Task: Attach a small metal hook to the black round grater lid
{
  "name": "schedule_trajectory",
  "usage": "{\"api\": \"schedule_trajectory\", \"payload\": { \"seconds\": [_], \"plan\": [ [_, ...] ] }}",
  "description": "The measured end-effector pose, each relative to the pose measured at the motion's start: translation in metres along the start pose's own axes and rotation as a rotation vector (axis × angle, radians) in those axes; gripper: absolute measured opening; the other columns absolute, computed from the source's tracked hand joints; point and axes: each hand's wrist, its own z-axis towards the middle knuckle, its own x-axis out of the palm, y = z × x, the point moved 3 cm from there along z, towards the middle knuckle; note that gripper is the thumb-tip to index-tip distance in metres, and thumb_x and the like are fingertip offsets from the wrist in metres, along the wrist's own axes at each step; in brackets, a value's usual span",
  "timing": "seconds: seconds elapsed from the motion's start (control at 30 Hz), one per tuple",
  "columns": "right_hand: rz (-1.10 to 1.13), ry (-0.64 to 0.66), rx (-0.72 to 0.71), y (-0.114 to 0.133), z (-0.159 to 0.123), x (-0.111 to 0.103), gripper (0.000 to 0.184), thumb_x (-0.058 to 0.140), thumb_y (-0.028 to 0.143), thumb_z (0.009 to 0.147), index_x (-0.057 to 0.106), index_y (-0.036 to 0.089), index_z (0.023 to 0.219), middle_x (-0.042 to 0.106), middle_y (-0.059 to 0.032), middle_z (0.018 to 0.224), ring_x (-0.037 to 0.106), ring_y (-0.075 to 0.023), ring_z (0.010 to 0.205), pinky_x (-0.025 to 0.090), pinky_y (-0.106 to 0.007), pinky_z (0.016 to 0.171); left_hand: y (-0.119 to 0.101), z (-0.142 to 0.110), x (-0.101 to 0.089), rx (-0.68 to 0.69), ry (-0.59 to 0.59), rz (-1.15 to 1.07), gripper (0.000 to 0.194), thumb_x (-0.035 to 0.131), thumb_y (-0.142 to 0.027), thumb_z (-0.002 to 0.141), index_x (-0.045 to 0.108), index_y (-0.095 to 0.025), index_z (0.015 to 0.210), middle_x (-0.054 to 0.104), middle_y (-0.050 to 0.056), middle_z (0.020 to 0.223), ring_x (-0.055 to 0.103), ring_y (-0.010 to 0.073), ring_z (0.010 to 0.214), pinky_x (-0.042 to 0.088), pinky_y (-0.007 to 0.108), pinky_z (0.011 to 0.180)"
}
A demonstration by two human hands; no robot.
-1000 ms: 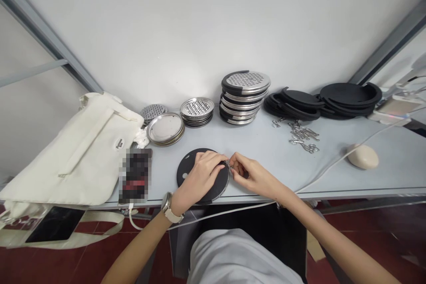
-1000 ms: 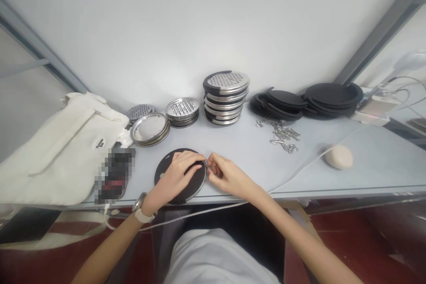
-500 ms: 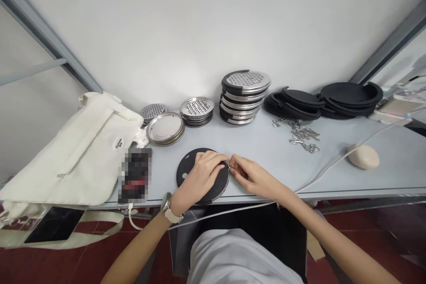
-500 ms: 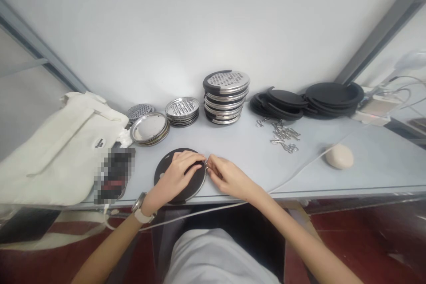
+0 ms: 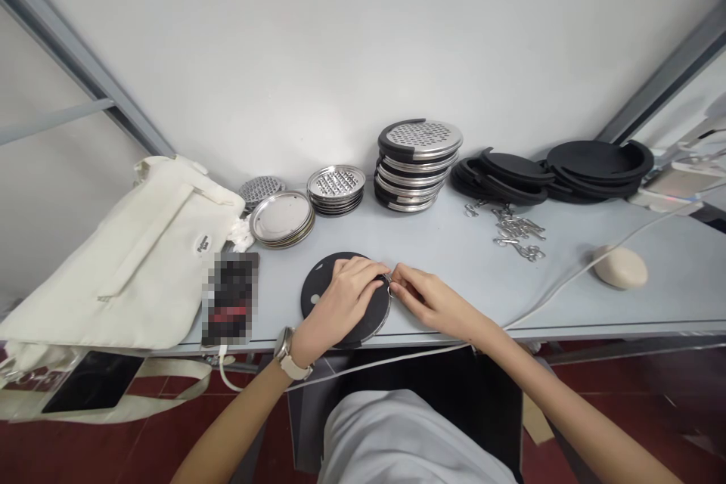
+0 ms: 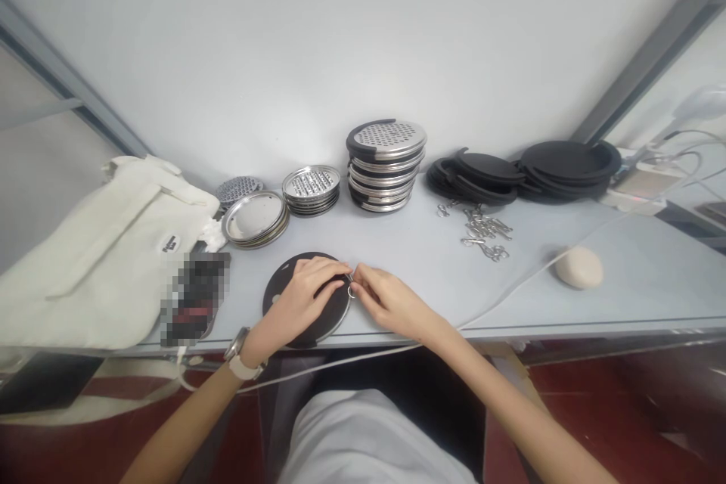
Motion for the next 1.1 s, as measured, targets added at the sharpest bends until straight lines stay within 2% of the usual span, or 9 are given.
{"api": "schedule_trajectory", "payload": {
  "seconds": [0.5,0.83,1.1],
  "plan": [
    [0.024,-0.009,0.02,-0.0046,-0.0008,0.0008,0.016,0.034,0.028,0.094,0.042,0.02,0.083,0.054,-0.0007,0.076,0.05,-0.014,0.066,0.039,-0.027,0.066,-0.0001,-0.0007,0.0001,-0.005,-0.015,0.066,0.027,0.04,-0.018,0.092,0.049,-0.022,0.117,0.061,0.003,0.109,0.053,0.0158,0.101,0.034,0.033,0.092],
    [0.034,-0.04,0.03,-0.0063,-0.0002,-0.0015,0.017,0.032,0.027,0.095,0.043,0.021,0.084,0.048,0.0015,0.071,0.046,-0.0132,0.063,0.038,-0.026,0.064,0.0012,-0.0012,0.0011,-0.007,-0.013,0.042,0.027,0.039,-0.018,0.092,0.05,-0.022,0.117,0.062,0.003,0.106,0.053,0.0166,0.099,0.033,0.035,0.092],
    [0.013,-0.003,-0.002,-0.0092,0.0032,0.0038,0.016,0.033,0.027,0.095,0.043,0.021,0.084,0.054,-0.0011,0.077,0.05,-0.0145,0.068,0.039,-0.026,0.067,0.0004,-0.0012,0.0002,-0.021,-0.017,0.078,0.025,0.041,-0.018,0.091,0.05,-0.021,0.114,0.059,0.003,0.108,0.051,0.0165,0.102,0.033,0.034,0.092]
  ]
}}
